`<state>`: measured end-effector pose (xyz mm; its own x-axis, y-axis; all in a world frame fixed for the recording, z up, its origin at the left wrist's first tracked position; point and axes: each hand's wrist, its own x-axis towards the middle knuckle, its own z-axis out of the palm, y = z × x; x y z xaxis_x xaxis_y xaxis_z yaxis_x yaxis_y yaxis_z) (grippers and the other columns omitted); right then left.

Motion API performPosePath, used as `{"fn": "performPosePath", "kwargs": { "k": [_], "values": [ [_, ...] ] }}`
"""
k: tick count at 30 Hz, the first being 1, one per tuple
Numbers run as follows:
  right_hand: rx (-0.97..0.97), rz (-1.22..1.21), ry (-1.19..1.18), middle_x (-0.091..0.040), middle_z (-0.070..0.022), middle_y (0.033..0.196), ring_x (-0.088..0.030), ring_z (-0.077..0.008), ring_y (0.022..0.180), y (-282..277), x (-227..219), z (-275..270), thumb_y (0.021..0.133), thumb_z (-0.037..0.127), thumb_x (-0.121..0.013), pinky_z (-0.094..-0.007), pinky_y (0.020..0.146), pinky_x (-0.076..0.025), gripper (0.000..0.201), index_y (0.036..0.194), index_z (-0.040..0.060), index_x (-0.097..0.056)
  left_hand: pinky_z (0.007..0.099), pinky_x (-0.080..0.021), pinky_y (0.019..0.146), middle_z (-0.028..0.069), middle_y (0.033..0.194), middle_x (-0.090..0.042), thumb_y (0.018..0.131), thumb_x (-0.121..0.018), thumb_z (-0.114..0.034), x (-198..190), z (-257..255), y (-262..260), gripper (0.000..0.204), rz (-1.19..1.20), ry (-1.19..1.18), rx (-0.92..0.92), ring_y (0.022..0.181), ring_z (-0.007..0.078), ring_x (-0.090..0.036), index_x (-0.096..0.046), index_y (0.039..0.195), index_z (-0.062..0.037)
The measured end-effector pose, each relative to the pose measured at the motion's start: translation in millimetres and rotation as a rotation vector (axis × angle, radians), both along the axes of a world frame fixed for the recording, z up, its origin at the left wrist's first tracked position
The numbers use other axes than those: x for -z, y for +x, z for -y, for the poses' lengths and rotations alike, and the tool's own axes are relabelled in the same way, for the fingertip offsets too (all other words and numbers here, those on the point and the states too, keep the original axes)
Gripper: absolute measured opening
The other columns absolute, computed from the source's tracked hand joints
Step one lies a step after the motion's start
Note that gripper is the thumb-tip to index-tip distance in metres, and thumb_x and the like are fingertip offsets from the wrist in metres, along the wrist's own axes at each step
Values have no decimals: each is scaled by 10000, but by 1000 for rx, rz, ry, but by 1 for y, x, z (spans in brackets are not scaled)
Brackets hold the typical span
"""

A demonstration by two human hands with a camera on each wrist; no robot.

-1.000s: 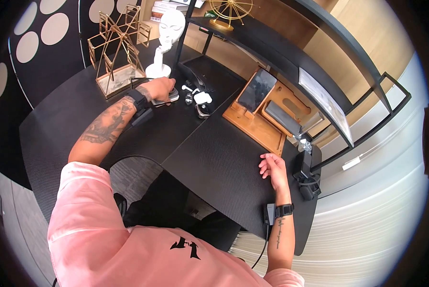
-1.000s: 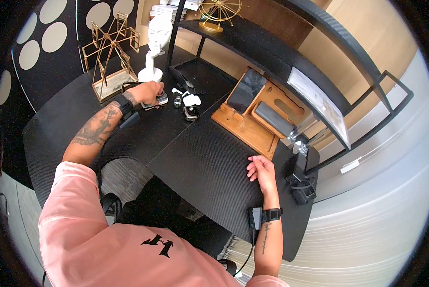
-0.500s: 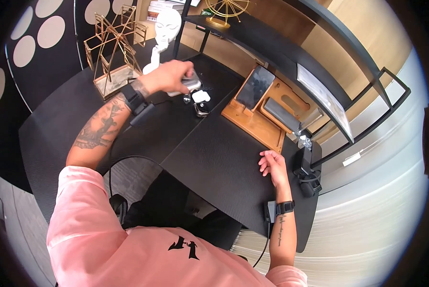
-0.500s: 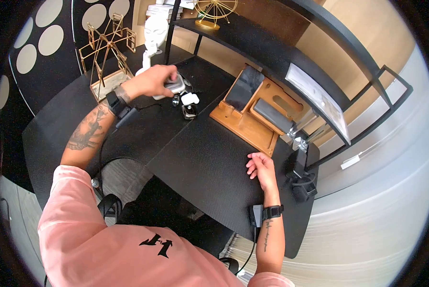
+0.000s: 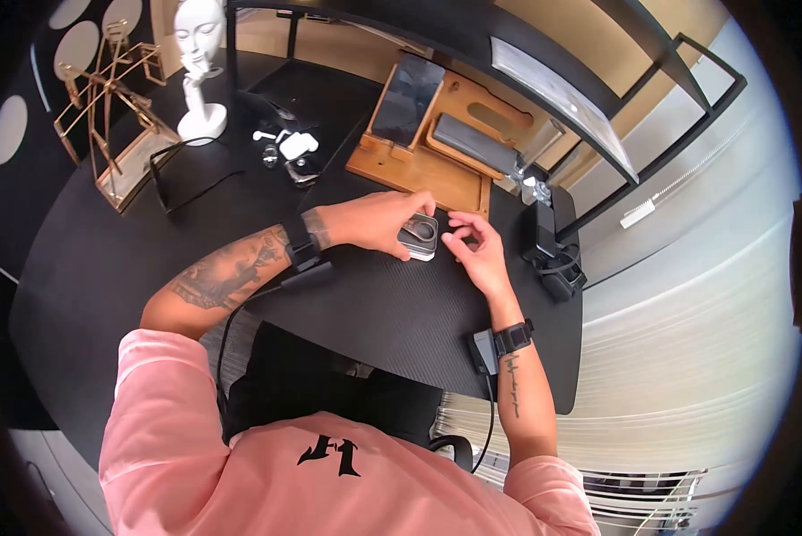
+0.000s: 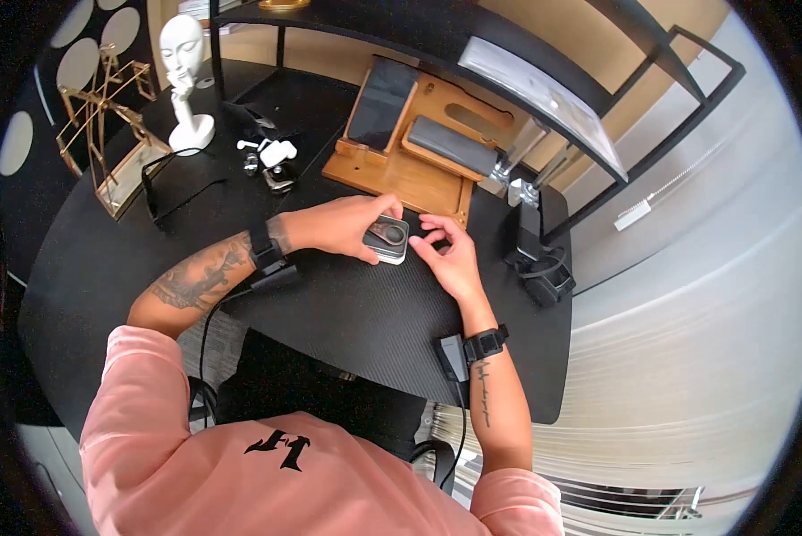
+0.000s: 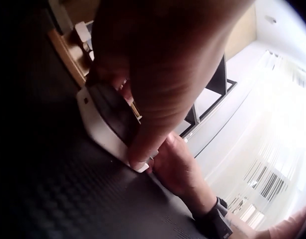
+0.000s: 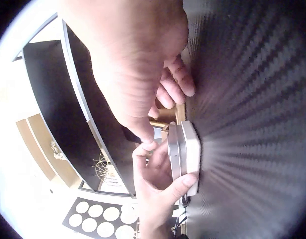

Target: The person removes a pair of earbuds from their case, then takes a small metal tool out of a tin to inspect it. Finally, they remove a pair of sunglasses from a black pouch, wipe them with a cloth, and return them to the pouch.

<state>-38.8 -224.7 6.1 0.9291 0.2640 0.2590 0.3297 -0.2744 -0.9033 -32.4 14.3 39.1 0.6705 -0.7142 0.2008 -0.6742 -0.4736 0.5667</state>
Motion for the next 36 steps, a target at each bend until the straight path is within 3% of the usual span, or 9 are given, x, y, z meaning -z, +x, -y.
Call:
{"fn": "performPosePath", "kwargs": {
  "k": [3, 6, 7, 11, 14, 25, 36],
  "values": [
    [-33, 1, -95, -552, -18, 1040, -546, -99, 877, -6, -8, -4, 702, 113, -797, -203, 628, -448, 430, 1098, 63, -636, 385, -459, 879, 183, 1059, -610, 653, -808, -182, 11, -9, 10, 749, -76, -185, 68, 1033, 342, -593, -366, 1242, -47],
    [-57, 102, -171, -561, -19, 1052, -549, -109, 887, -8, -11, -11, 691, 118, -802, -217, 649, -450, 442, 1098, 71, -638, 334, -424, 948, 99, 1135, -605, 789, -728, -174, 25, -23, 25, 558, -344, -275, 102, 1069, 186, -571, -465, 1259, -26],
    [-72, 104, -183, -566, -26, 1072, -553, -120, 896, -9, -12, -12, 678, 119, -808, -233, 677, -452, 453, 1096, 73, -640, 309, -410, 959, 64, 1133, -604, 853, -637, -98, 20, -24, 23, 397, -401, -287, 88, 1072, 137, -546, -526, 1225, -14],
    [-91, 147, -234, -574, -34, 1077, -560, -129, 896, -11, -16, -19, 686, 125, -801, -244, 691, -450, 433, 1086, 72, -644, 302, -407, 968, 68, 1152, -601, 896, -512, -11, 25, -28, 30, 320, -502, -356, 102, 1086, 144, -550, -546, 1214, -6],
    [-66, 153, -257, -585, -39, 1057, -566, -138, 886, -12, -14, -20, 700, 129, -788, -255, 700, -450, 399, 1070, 67, -649, 302, -406, 970, 70, 1149, -603, 897, -507, -16, 27, -30, 35, 314, -581, -399, 121, 1090, 147, -550, -550, 1208, -4],
    [-106, 122, -229, -599, -30, 1052, -547, -133, 879, -8, -13, -18, 738, 172, -768, -252, 697, -420, 315, 1025, 83, -675, 296, -415, 954, 65, 1124, -615, 898, -513, -27, 27, -29, 33, 303, -528, -396, 107, 1064, 142, -558, -565, 1195, -13],
    [-61, 59, -192, -599, -27, 1005, -565, -131, 868, -7, -10, -21, 735, 153, -767, -258, 715, -433, 343, 1045, 62, -651, 286, -432, 932, 76, 1109, -627, 899, -519, -27, 29, -28, 35, 290, -544, -390, 94, 1050, 151, -576, -576, 1183, -17]
  ]
}}
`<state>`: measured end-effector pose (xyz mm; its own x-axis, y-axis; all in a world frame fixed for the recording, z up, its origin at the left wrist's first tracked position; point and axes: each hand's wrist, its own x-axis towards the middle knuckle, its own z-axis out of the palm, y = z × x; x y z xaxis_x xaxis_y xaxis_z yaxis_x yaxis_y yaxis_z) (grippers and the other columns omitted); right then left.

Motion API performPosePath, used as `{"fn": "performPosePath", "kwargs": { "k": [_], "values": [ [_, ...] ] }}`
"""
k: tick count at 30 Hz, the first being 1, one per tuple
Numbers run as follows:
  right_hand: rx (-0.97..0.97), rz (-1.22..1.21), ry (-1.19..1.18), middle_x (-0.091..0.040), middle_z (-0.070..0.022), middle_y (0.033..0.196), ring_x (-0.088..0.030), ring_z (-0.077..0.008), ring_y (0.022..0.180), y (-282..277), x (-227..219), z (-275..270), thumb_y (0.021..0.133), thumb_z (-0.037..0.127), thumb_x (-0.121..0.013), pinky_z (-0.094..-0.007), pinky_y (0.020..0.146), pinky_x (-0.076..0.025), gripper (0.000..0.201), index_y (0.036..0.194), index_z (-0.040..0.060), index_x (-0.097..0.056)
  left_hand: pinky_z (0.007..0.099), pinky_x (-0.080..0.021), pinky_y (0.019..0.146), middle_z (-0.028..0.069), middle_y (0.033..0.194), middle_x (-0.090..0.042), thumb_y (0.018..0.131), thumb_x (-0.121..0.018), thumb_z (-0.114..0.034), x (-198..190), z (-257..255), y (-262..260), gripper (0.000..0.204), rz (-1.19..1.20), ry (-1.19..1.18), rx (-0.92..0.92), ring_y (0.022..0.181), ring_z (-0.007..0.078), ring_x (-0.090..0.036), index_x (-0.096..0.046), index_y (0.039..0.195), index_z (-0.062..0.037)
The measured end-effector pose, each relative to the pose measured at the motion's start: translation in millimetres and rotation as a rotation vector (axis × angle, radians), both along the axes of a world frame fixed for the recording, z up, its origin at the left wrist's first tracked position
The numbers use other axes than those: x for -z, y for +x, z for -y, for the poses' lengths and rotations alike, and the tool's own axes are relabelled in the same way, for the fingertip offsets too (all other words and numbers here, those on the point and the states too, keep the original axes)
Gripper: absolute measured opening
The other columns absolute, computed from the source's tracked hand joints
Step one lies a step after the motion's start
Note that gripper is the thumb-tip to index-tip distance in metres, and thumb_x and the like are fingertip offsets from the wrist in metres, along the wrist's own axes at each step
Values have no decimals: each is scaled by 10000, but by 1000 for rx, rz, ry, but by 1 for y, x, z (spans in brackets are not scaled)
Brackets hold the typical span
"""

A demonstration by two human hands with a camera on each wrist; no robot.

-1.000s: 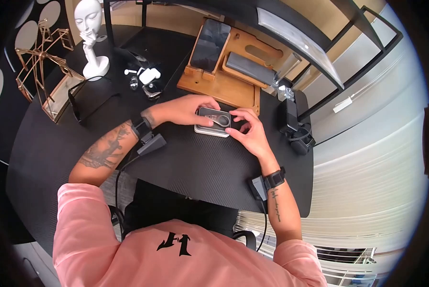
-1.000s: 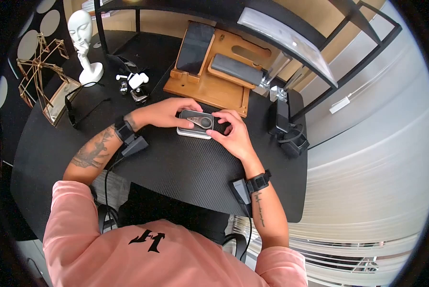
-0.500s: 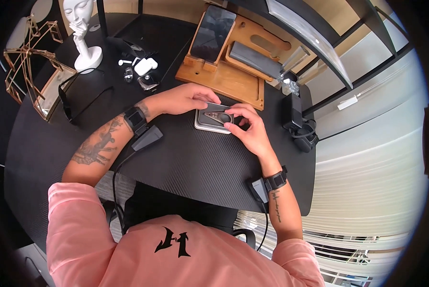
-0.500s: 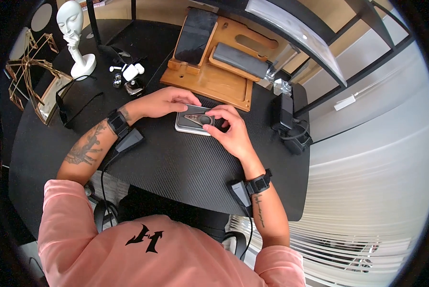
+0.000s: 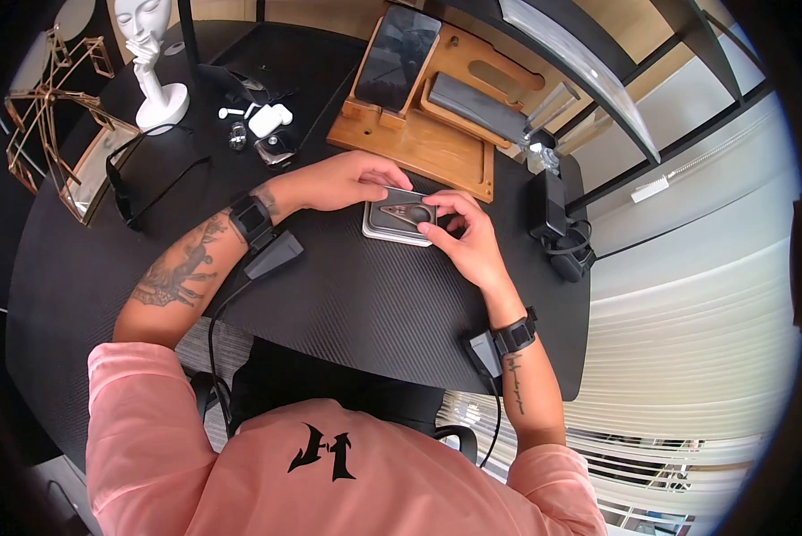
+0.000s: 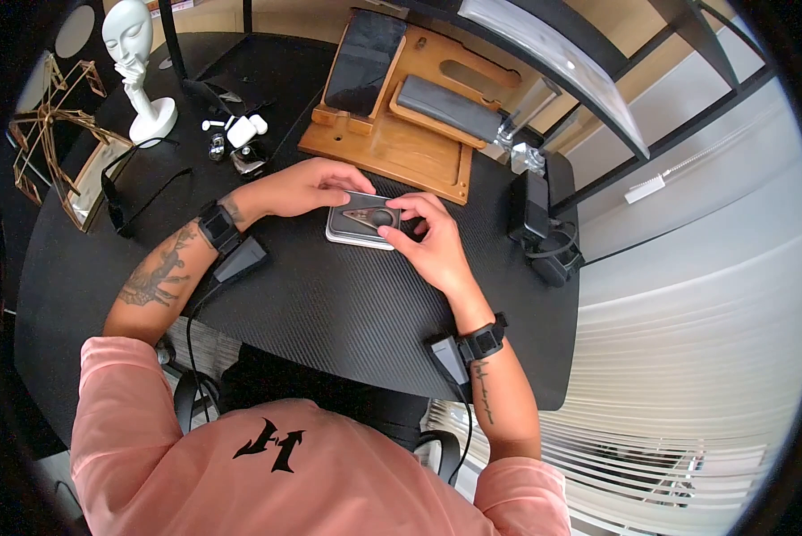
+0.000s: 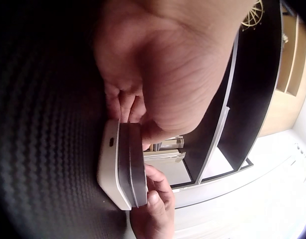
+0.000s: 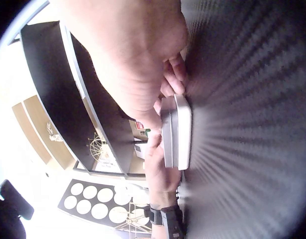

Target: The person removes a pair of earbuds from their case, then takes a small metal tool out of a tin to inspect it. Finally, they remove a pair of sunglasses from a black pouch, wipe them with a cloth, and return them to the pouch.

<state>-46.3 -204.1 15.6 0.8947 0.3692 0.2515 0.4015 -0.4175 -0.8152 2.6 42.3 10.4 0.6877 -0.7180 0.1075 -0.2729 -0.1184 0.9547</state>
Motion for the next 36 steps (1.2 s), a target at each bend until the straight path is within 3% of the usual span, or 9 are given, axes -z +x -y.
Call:
{"fn": "performPosePath", "kwargs": {
  "k": [19, 24, 36],
  "values": [
    [30, -67, 12, -586, -6, 942, -556, -103, 795, 1, 0, -2, 731, 123, -762, -254, 713, -417, 308, 1017, 80, -656, 284, -446, 914, 66, 1104, -619, 900, -567, -67, 1, 5, -1, 306, -36, -27, 14, 1027, 130, -573, -558, 1200, -2],
    [25, -83, 11, -587, -16, 952, -555, -102, 790, 2, -1, -2, 733, 121, -764, -255, 716, -416, 314, 1024, 74, -655, 312, -432, 938, 64, 1104, -626, 876, -625, -131, -2, 6, -3, 334, 99, 34, -6, 1035, 142, -569, -576, 1187, -20],
    [6, -155, 44, -570, -35, 918, -543, -92, 771, 4, -6, -4, 736, 56, -757, -232, 697, -446, 268, 982, 27, -654, 327, -426, 926, 54, 1095, -630, 863, -647, -158, -1, 7, -5, 347, 140, 81, -39, 1035, 140, -567, -584, 1181, -34]
  ]
}}
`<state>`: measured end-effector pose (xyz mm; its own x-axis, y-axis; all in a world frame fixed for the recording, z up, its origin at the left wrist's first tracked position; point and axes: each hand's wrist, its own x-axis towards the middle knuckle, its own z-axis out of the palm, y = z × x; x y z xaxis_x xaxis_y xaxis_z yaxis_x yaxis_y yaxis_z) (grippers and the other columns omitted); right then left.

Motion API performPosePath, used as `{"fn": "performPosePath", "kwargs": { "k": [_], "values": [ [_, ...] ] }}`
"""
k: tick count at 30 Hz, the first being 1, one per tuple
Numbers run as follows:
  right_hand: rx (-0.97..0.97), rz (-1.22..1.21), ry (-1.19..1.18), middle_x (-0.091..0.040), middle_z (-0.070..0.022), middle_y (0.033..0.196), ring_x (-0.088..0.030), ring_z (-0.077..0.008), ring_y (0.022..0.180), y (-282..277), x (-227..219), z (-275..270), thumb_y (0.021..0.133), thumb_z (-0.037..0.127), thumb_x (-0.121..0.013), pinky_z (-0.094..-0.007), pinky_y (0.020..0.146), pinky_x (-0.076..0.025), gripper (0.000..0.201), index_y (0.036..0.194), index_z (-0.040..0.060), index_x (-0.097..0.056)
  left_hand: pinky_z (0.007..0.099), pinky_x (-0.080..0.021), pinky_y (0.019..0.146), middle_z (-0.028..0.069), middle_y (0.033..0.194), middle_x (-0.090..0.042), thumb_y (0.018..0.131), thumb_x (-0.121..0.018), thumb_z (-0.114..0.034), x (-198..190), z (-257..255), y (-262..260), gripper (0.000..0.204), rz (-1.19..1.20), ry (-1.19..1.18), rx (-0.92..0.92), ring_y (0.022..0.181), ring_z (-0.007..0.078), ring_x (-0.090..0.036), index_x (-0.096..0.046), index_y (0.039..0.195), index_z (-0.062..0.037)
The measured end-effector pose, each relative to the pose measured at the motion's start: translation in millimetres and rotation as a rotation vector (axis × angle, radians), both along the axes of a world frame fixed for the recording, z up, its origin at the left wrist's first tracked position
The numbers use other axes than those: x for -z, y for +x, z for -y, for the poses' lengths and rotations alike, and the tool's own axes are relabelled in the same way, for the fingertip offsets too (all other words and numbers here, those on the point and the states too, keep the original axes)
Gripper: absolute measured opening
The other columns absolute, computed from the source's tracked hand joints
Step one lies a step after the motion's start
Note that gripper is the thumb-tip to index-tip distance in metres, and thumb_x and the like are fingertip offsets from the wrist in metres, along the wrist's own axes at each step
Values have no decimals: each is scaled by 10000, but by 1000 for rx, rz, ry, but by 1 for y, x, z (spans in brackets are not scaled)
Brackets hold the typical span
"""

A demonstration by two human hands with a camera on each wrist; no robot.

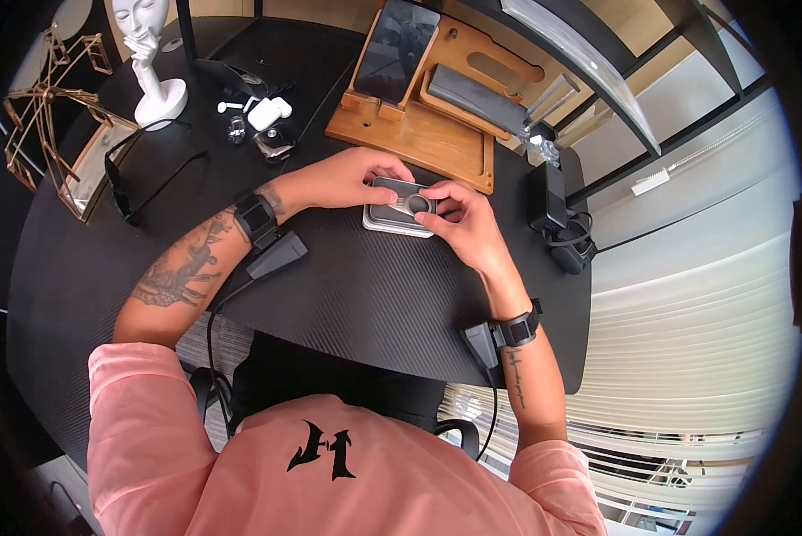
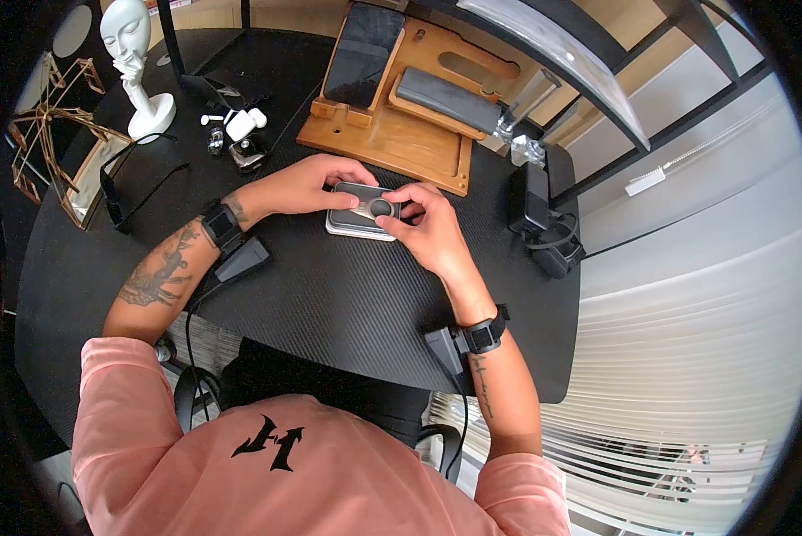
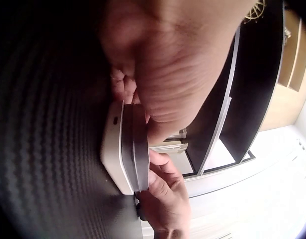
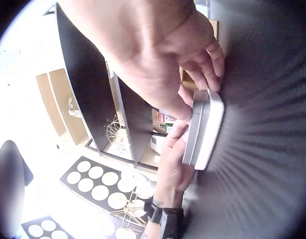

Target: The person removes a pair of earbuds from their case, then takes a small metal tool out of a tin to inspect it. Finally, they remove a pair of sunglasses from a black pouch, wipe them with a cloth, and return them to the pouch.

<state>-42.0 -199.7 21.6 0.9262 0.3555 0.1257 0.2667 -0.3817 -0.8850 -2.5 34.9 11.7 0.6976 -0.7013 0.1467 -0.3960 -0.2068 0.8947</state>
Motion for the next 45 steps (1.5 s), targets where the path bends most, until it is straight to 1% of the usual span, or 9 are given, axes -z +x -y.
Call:
{"fn": "performPosePath", "kwargs": {
  "k": [20, 25, 28, 32, 34, 35, 38, 42, 45],
  "values": [
    [88, 111, 39, -612, -32, 991, -562, -84, 731, -4, 11, -2, 744, 99, -749, -221, 675, -435, 265, 1005, 79, -706, 316, -433, 916, 55, 1088, -631, 843, -651, -125, 4, 0, 2, 341, -31, -65, 10, 1018, 141, -573, -594, 1164, -28],
    [101, 203, -265, -636, -109, 1000, -627, -207, 778, -11, -15, -8, 749, 134, -752, -301, 701, -498, 249, 977, 42, -710, 318, -432, 910, 48, 1082, -631, 843, -653, -137, 2, -1, 1, 336, -13, -51, 7, 1005, 138, -573, -599, 1159, -35],
    [100, 255, -324, -638, -126, 985, -629, -249, 776, -12, -15, -8, 752, 153, -753, -326, 700, -505, 247, 962, 30, -709, 311, -433, 900, 42, 1077, -633, 844, -654, -136, 1, -1, -1, 336, 8, -24, -12, 1002, 134, -572, -600, 1160, -38],
    [97, 288, -272, -643, -101, 950, -624, -199, 760, -10, -4, -5, 757, 143, -749, -293, 677, -495, 270, 998, 35, -699, 303, -435, 886, 44, 1070, -635, 850, -649, -134, 4, 0, 1, 325, 3, -51, -1, 992, 127, -571, -600, 1153, -29],
    [109, 117, -37, -641, -73, 939, -608, -146, 736, -9, 6, -3, 756, 127, -749, -253, 654, -473, 307, 1047, 54, -685, 303, -435, 884, 44, 1068, -636, 850, -650, -135, 6, 1, 2, 320, -9, -77, 5, 988, 124, -571, -600, 1147, -24],
    [120, -5, -89, -622, -48, 980, -575, -104, 751, -8, 7, 0, 725, 127, -779, -222, 649, -450, 465, 1163, 83, -631, 295, -449, 860, 47, 1042, -640, 862, -639, -131, 7, 1, 2, 286, 4, -78, -18, 955, 117, -579, -605, 1123, -17],
    [45, 76, 15, -605, -42, 1034, -552, -108, 829, -11, 4, -1, 670, 147, -819, -232, 672, -450, 630, 1248, 99, -571, 272, -475, 800, 50, 983, -649, 888, -613, -125, 15, 4, 4, 221, -12, -108, -72, 881, 102, -595, -613, 1073, -6],
    [20, 130, -130, -596, -38, 1054, -526, -127, 903, -14, -2, -1, 623, 158, -845, -253, 715, -449, 775, 1318, 111, -504, 231, -492, 706, 50, 907, -654, 919, -574, -117, 19, 4, 5, 160, 0, -138, -125, 785, 83, -603, -620, 1012, 5],
    [8, 188, -224, -600, -46, 1059, -528, -156, 926, -14, -1, -3, 612, 154, -846, -275, 748, -449, 798, 1327, 113, -495, 249, -488, 752, 54, 931, -652, 921, -571, -123, 17, 4, 4, 178, -34, -122, -116, 836, 96, -605, -616, 1037, 4]
  ]
}}
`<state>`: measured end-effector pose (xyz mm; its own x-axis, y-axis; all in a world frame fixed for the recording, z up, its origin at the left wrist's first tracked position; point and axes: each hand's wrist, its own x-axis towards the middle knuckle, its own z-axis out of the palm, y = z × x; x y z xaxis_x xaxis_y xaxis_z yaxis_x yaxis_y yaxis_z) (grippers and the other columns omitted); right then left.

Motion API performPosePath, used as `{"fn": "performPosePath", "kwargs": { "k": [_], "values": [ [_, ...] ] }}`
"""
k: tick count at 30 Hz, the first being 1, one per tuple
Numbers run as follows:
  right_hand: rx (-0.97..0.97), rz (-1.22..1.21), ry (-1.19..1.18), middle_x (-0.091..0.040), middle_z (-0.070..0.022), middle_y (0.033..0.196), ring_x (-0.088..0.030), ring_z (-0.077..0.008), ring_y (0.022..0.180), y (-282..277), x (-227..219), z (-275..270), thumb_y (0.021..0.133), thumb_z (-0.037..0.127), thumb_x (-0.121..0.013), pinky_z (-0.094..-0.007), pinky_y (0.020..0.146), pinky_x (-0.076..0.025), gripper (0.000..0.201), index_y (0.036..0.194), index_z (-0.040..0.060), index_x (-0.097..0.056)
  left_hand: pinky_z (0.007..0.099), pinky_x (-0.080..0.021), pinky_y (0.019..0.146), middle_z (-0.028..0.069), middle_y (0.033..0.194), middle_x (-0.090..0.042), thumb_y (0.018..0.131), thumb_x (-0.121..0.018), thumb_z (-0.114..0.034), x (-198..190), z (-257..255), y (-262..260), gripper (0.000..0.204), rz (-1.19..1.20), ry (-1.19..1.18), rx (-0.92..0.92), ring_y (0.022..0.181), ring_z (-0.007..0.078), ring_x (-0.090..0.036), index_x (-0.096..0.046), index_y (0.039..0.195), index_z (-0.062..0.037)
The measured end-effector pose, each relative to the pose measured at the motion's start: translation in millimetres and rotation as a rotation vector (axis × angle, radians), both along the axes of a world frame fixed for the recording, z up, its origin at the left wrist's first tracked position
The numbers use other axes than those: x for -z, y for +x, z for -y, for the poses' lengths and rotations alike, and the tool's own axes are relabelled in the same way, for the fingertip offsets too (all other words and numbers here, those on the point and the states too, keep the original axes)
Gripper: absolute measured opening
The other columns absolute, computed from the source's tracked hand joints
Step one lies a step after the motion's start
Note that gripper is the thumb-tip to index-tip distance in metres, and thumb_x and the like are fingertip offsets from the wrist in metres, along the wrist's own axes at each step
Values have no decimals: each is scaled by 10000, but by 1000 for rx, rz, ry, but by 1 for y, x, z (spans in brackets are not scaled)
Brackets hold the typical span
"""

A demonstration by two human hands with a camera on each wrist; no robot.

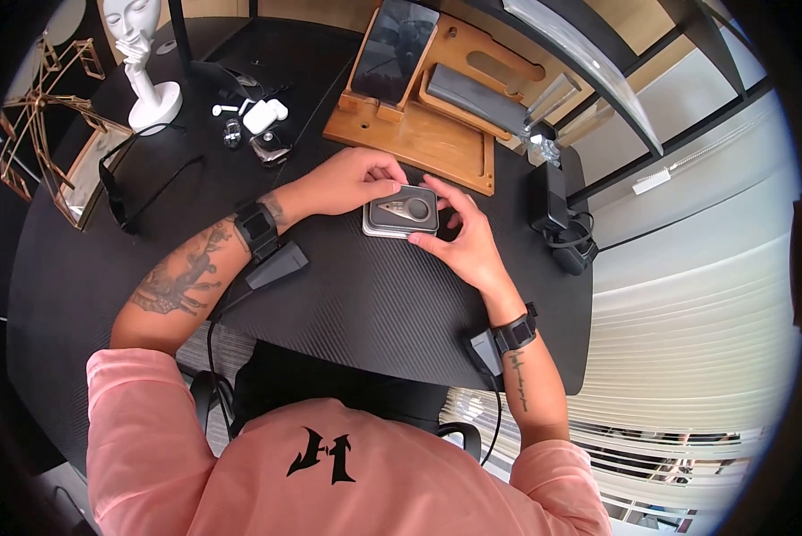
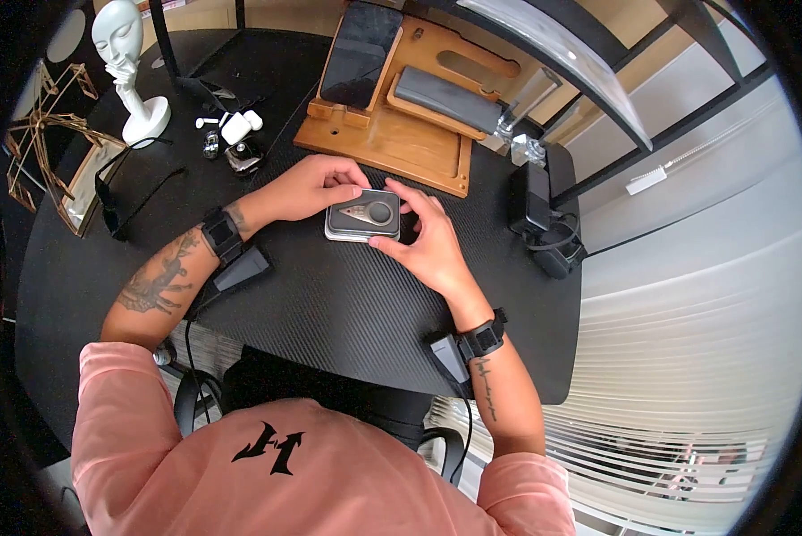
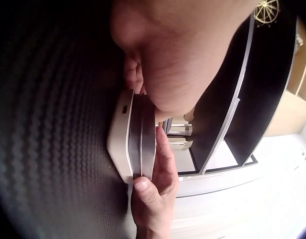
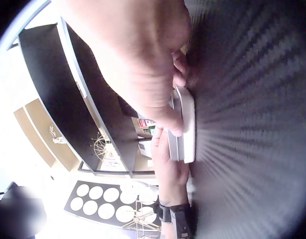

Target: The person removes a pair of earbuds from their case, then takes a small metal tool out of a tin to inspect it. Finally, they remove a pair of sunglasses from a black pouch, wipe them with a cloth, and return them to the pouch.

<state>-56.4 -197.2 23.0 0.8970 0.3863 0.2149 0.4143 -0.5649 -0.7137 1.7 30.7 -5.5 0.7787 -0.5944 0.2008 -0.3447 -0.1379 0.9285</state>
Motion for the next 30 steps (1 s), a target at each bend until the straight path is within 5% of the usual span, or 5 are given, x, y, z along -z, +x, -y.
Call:
{"fn": "performPosePath", "kwargs": {
  "k": [4, 6, 10, 30],
  "values": [
    [-9, 15, 28, -604, -59, 1068, -541, -179, 935, 3, 4, 1, 606, 152, -850, -294, 770, -455, 815, 1334, 114, -486, 289, -473, 829, 72, 993, -639, 872, -655, -199, -10, -1, -6, 350, 28, 13, 50, 930, 129, -598, -574, 1161, -18],
    [-13, 29, 53, -604, -62, 1072, -543, -181, 943, 3, 4, 1, 603, 151, -852, -298, 772, -458, 817, 1332, 113, -487, 334, -441, 915, 97, 1084, -611, 748, -773, -276, -18, -2, -12, 698, 143, 114, 64, 1037, 190, -580, -452, 1330, -61],
    [6, 41, 51, -599, -73, 1110, -552, -192, 965, 5, 8, 1, 600, 152, -854, -309, 791, -463, 822, 1330, 106, -479, 370, -427, 958, 121, 1145, -581, 611, -832, -260, -21, -1, -15, 1011, 243, 182, 87, 1093, 266, -568, -280, 1444, -112],
    [37, 80, 34, -560, -134, 1197, -570, -272, 1046, 1, 3, -2, 639, 152, -836, -377, 901, -476, 762, 1296, 68, -458, 365, -477, 897, 166, 1055, -629, 604, -795, -193, -29, 3, -20, 1071, 239, 190, -8, 990, 291, -626, -180, 1476, -105]
  ]
}}
